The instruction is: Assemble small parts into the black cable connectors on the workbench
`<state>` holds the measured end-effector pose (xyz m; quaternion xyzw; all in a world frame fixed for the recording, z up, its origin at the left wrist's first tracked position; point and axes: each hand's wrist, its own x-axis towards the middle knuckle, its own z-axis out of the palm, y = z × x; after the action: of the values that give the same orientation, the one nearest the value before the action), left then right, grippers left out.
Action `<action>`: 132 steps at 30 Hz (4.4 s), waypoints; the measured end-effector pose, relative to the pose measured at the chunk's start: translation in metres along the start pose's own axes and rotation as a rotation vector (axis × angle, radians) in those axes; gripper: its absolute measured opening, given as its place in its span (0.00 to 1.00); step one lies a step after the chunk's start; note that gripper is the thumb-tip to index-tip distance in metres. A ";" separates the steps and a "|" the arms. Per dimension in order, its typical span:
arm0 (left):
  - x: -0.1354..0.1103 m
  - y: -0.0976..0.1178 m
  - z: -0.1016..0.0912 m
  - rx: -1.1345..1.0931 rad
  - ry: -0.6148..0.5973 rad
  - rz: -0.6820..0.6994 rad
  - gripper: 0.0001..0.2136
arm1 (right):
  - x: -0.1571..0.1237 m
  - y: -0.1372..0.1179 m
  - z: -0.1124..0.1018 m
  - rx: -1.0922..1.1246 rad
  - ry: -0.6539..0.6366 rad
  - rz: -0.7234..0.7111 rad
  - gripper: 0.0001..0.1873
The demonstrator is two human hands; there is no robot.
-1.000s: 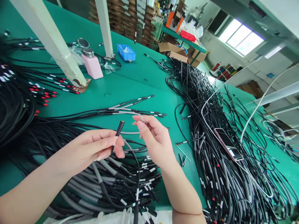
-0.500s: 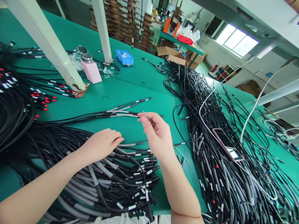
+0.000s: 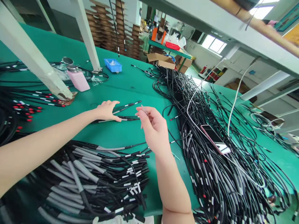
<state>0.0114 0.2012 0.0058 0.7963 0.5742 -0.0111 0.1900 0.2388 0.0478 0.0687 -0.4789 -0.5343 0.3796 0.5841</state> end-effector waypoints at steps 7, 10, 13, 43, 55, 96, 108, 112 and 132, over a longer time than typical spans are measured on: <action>0.018 0.040 0.019 0.085 -0.164 0.093 0.18 | 0.001 -0.005 -0.005 0.004 0.024 -0.048 0.09; 0.012 0.053 0.029 0.076 -0.128 0.089 0.19 | -0.001 -0.007 -0.004 0.019 -0.011 -0.054 0.09; 0.003 0.064 0.028 -0.018 -0.161 0.107 0.19 | -0.003 -0.009 -0.003 0.026 -0.016 -0.072 0.09; -0.179 0.069 0.013 -1.816 0.498 0.016 0.06 | -0.037 0.001 0.049 0.328 -0.196 0.164 0.12; -0.185 0.058 0.003 -1.506 0.006 0.025 0.06 | -0.040 -0.004 0.052 0.487 -0.204 0.332 0.14; -0.188 0.071 0.024 -1.615 0.014 -0.034 0.08 | -0.044 -0.005 0.054 0.156 -0.255 0.295 0.16; -0.188 0.078 0.017 -1.831 0.399 -0.209 0.06 | -0.040 -0.002 0.053 0.446 -0.191 0.417 0.14; -0.190 0.078 0.015 -1.855 0.379 -0.197 0.05 | -0.039 -0.003 0.053 0.507 -0.240 0.474 0.19; -0.190 0.074 0.016 -1.869 0.283 -0.176 0.05 | -0.041 -0.008 0.052 0.548 -0.310 0.509 0.14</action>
<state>0.0180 0.0029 0.0570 0.2695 0.4262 0.5353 0.6776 0.1811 0.0145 0.0641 -0.3593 -0.3596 0.7081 0.4900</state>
